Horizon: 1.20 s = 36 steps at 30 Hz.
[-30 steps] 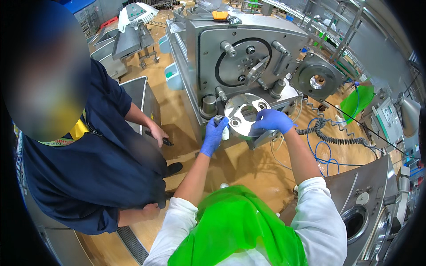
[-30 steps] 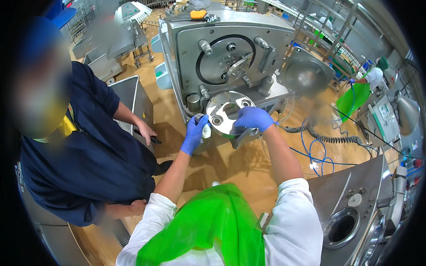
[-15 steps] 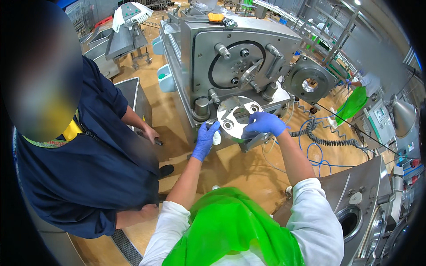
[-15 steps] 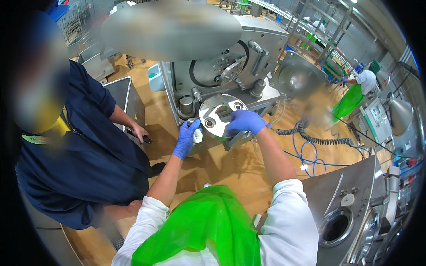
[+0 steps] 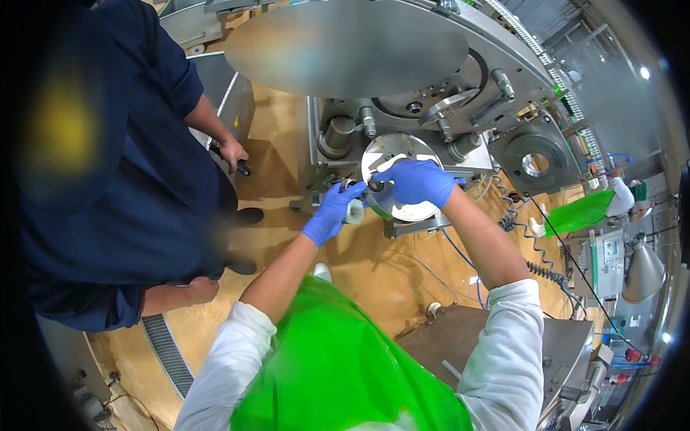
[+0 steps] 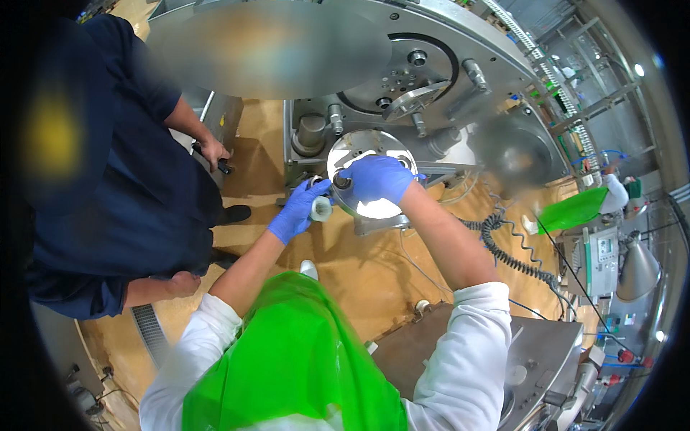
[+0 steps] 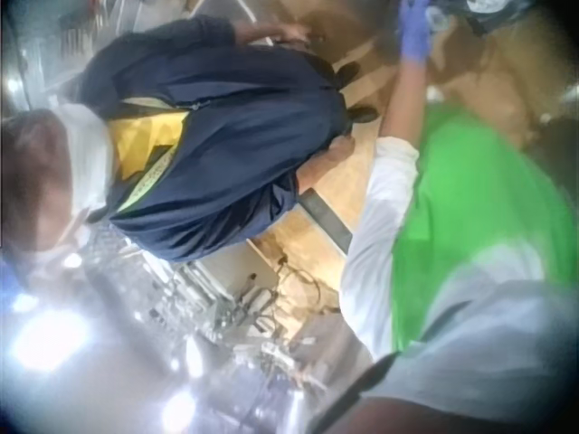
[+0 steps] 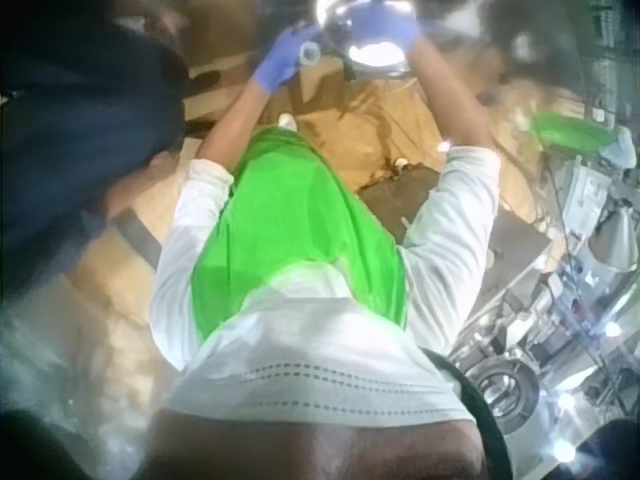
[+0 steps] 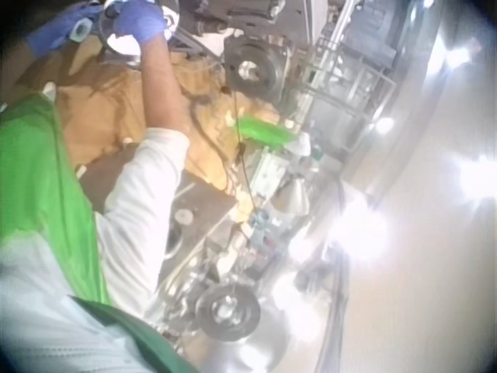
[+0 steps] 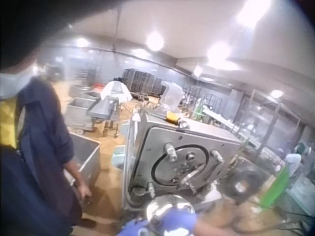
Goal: The person handles small cylindrical machine parts, aligns them with a larger white component, and inserts them into a machine fixture. A coworker holds a smartphone and points at the screen while the person continues to place parts into the machine.
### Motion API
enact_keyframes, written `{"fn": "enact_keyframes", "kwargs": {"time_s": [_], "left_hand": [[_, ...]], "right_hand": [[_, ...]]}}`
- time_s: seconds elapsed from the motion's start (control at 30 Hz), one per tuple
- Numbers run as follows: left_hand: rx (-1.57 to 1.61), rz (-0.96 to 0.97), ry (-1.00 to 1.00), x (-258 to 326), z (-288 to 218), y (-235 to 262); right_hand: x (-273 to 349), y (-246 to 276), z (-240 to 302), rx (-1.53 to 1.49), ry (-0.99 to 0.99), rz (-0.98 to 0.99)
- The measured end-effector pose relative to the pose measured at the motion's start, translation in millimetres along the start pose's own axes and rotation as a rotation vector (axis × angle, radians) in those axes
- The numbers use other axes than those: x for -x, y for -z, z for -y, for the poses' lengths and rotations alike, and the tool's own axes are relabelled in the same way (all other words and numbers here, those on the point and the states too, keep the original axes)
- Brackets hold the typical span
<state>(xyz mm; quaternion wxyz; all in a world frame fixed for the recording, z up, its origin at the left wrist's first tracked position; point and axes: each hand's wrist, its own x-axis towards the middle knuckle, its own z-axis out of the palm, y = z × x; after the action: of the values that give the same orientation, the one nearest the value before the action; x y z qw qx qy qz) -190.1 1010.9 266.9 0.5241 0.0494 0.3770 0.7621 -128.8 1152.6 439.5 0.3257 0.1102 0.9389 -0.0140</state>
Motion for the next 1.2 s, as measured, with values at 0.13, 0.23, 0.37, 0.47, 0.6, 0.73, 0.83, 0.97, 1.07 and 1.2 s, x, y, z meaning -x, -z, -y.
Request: {"fn": "enact_keyframes", "kwargs": {"time_s": [0.13, 0.23, 0.37, 0.47, 0.6, 0.73, 0.83, 0.97, 1.07, 1.2], "left_hand": [[0.095, 0.000, -0.022, 0, 8, 6], [0.153, 0.032, -0.090, 2, 14, 6], [0.057, 0.001, -0.061, 8, 10, -17], [0.008, 0.041, -0.096, 8, 12, -12], [-0.016, 0.046, -0.079, -3, 21, 1], [0.010, 0.043, -0.125, -14, 33, 6], [-0.021, 0.005, -0.152, -5, 29, -5], [-0.170, -0.054, -0.154, -3, 19, 5], [-0.282, -0.056, -0.136, -7, 11, 1], [-0.382, -0.031, -0.163, -3, -4, -14]], "right_hand": [[5, 7, 11, 0.118, 0.125, -0.096], [-9, -18, 7, 0.189, 0.204, -0.217], [-15, -59, -32, -0.111, 0.117, -0.156], [15, -17, -11, 0.099, 0.171, -0.071], [-4, -15, -3, 0.044, 0.356, -0.339], [8, 2, 13, -0.029, 0.143, -0.205], [-11, -50, -29, -0.048, 0.233, -0.339], [8, -33, -6, -0.035, 0.226, -0.233], [24, -8, 9, -0.078, 0.156, -0.223], [0, -30, -14, -0.126, 0.267, -0.252]]}}
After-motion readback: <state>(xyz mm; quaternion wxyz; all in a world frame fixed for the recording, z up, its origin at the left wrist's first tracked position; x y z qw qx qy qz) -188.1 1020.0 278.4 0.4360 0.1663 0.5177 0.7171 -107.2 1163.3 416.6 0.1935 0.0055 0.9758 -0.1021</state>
